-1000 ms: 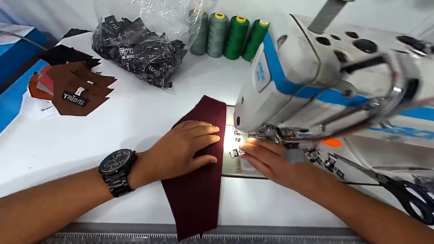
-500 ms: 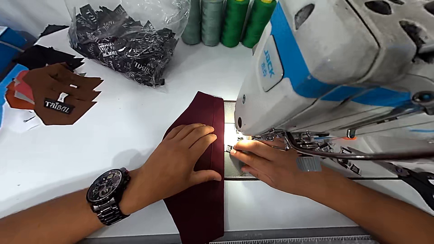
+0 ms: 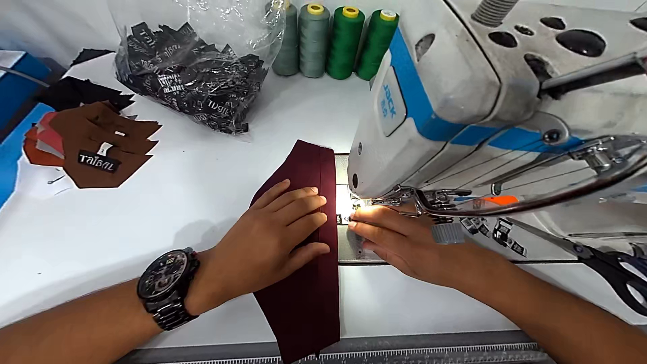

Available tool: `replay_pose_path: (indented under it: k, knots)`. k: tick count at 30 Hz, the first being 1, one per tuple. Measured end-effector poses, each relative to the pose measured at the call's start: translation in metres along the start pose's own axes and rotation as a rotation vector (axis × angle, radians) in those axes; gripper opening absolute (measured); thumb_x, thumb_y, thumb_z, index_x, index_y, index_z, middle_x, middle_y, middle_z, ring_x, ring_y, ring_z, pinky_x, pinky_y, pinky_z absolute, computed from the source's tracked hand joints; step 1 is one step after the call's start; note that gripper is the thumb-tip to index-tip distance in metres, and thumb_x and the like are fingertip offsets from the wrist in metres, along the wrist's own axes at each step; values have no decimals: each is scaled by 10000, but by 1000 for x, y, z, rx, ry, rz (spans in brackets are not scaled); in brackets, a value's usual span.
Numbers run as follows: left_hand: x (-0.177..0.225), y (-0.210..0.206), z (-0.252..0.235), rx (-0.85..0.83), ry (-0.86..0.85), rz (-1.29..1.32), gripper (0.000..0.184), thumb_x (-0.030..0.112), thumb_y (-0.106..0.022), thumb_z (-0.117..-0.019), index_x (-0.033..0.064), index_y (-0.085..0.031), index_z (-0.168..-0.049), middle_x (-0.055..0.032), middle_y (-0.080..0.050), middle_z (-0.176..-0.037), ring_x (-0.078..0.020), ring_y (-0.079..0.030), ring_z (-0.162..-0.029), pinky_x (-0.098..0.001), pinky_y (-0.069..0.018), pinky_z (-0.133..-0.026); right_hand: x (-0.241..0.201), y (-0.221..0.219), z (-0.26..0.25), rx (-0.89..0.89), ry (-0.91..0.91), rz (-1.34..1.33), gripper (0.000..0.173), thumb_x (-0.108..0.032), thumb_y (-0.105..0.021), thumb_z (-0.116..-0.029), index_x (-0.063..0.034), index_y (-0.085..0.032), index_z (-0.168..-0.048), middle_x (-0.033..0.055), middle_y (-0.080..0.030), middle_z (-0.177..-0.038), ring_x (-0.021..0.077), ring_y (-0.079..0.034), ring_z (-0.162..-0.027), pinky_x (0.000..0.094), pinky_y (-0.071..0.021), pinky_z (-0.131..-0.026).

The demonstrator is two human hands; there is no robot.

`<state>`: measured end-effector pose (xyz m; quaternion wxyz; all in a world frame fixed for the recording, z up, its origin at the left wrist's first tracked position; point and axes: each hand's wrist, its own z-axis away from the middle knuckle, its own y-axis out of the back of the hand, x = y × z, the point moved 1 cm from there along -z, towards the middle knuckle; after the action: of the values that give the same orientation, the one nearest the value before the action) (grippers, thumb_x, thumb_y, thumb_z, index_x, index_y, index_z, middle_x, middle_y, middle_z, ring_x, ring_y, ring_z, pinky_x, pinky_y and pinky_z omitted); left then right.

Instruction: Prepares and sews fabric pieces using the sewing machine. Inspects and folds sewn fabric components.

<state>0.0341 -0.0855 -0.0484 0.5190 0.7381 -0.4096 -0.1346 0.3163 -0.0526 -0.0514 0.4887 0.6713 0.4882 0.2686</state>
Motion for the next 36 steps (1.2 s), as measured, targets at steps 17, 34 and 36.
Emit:
replay_pose_path:
  k: [17, 34, 36]
  knots:
    - [-4, -1, 5, -85, -94, 13, 394, 383, -518, -1056, 127, -714, -1283, -62, -640, -1402, -214, -540, -1381, -454, -409, -1181, 4, -5, 2, -22, 15, -6, 327, -287, -502, -1063, -159, -731, -1258, 26, -691, -1286, 153, -649, -1174, 317, -535, -956]
    - [-3, -3, 4, -65, -101, 18, 363, 337, -513, -1059, 127, -729, -1262, -47, -652, -1390, -208, -549, -1374, -469, -411, -1176, -2, -14, 0, 42, -16, 30, 315, -276, -497, -1067, -168, -720, -1260, 30, -686, -1274, 169, -637, -1158, 346, -500, -944]
    - [-3, -4, 4, -65, -109, 20, 369, 342, -511, -1061, 122, -723, -1269, -49, -654, -1387, -206, -548, -1375, -470, -407, -1178, -1, -14, 0, 43, -17, 28, 314, -275, -497, -1068, -165, -723, -1257, 29, -691, -1267, 162, -646, -1146, 341, -514, -936]
